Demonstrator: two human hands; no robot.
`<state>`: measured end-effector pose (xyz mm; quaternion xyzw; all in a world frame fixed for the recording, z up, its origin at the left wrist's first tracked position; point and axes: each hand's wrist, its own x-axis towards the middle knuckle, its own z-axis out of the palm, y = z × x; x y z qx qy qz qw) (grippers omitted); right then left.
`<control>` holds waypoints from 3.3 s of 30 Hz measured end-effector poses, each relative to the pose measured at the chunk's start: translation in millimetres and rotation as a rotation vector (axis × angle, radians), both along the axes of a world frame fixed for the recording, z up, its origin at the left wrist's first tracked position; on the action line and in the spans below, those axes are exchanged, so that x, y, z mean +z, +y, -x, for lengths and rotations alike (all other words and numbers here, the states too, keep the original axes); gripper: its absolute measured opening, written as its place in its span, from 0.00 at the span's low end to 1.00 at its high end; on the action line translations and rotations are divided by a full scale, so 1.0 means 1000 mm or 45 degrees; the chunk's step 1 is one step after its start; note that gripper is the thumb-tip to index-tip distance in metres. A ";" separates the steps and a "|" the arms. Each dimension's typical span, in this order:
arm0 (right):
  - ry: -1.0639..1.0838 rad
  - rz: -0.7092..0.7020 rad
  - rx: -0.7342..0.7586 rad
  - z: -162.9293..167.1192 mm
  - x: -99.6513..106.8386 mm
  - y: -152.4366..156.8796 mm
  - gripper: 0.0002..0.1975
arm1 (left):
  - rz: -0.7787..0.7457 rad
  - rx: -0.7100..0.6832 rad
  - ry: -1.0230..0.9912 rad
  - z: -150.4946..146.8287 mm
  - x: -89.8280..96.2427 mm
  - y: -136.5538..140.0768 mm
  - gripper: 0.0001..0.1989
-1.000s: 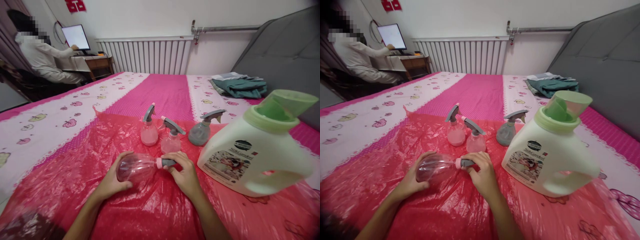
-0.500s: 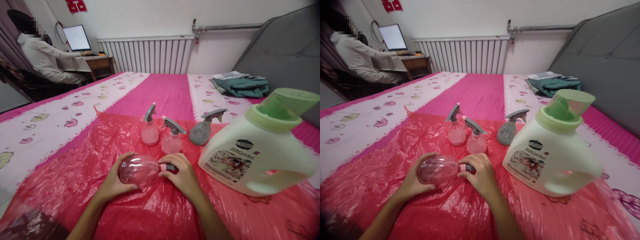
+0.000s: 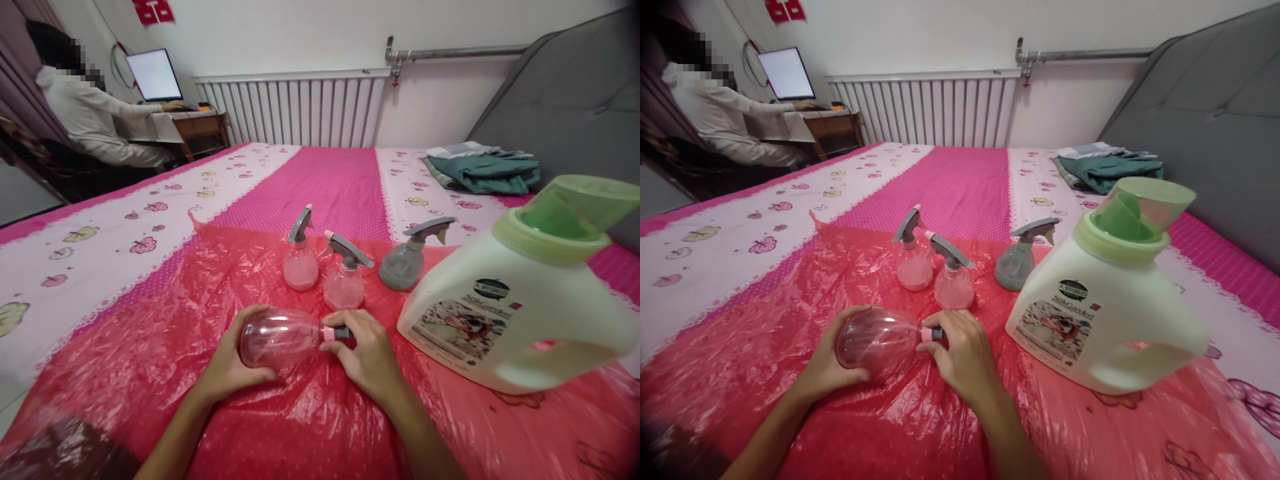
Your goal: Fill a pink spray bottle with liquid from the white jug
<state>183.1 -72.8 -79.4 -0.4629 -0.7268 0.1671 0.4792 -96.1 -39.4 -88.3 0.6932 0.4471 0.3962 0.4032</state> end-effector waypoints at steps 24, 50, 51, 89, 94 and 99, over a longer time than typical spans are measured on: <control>-0.107 -0.186 0.084 0.007 0.006 -0.002 0.09 | -0.082 0.120 0.093 0.003 0.000 0.008 0.38; 0.042 -0.227 0.044 0.002 0.003 -0.001 0.11 | -0.044 0.076 -0.201 -0.003 -0.001 0.002 0.57; 0.032 -0.249 0.047 0.002 0.004 -0.001 0.09 | -0.043 0.081 -0.197 -0.003 -0.001 0.002 0.56; -0.164 -0.568 -0.051 0.005 0.021 -0.008 0.04 | 0.143 0.124 -0.284 0.008 -0.019 0.008 0.48; -0.008 -0.506 0.044 0.008 0.018 -0.007 0.08 | 0.060 0.162 -0.022 -0.005 -0.003 0.002 0.56; 0.044 -0.442 0.040 0.009 0.017 -0.006 0.07 | -0.036 0.185 -0.038 -0.012 0.006 -0.001 0.43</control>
